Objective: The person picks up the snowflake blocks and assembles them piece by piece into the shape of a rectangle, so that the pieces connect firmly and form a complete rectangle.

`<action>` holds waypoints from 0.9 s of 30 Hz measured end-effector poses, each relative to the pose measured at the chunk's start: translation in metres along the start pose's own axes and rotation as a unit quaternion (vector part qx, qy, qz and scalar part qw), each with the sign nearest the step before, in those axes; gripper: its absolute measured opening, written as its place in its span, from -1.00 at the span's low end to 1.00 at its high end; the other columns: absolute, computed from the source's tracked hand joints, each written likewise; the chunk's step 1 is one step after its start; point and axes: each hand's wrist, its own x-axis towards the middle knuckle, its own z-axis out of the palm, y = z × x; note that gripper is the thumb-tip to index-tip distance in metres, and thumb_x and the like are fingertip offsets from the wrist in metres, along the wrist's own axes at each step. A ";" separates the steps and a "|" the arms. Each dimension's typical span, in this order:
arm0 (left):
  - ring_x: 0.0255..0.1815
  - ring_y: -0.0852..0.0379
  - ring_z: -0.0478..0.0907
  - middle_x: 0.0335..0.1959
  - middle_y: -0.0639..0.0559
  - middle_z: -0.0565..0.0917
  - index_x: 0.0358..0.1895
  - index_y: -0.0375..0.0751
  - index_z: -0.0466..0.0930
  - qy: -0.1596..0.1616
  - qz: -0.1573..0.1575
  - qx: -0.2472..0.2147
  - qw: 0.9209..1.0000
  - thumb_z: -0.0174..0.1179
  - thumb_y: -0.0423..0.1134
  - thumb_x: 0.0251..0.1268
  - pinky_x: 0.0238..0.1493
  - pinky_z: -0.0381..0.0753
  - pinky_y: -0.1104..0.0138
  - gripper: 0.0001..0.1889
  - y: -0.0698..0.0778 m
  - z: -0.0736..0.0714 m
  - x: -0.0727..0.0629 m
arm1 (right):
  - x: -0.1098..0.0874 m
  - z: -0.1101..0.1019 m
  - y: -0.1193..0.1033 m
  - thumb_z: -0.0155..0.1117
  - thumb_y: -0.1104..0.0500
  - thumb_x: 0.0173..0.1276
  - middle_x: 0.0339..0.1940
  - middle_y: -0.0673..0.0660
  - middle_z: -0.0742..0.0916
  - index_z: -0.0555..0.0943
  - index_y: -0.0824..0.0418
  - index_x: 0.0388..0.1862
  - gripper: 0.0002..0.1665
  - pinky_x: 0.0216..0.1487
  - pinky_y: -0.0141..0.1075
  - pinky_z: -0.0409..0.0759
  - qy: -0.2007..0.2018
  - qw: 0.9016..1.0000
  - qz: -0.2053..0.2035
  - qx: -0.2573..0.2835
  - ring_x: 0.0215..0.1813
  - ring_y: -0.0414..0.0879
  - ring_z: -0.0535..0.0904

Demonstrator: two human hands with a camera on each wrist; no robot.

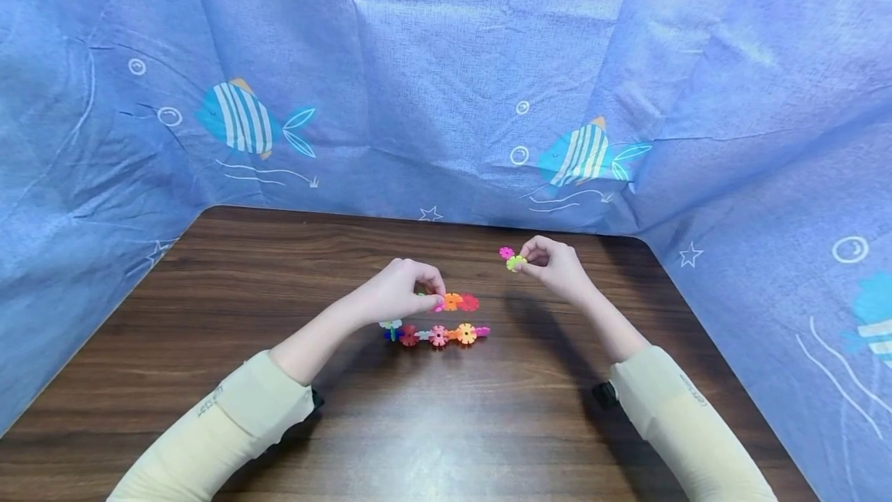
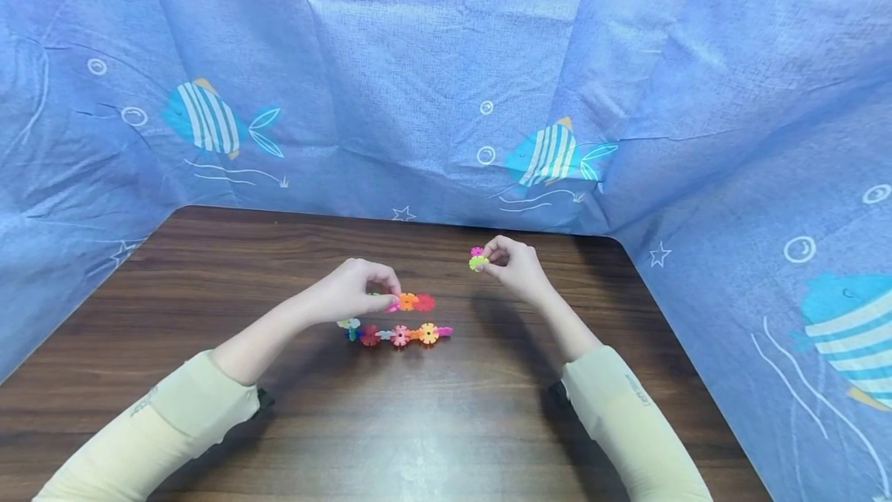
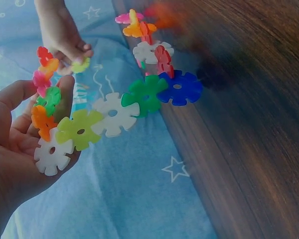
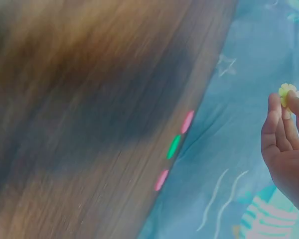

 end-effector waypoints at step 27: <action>-0.25 0.26 0.60 -0.42 0.21 0.68 -0.32 -0.13 0.64 0.014 -0.006 -0.004 1.000 0.25 -0.28 0.20 -0.06 0.57 0.18 -0.97 -0.002 0.001 -0.002 | -0.054 0.013 -0.091 0.38 0.41 0.11 -0.48 0.16 0.71 0.52 0.32 -0.39 -0.82 -0.44 -0.40 0.55 -0.046 0.993 -0.043 0.101 -0.42 -0.10 0.66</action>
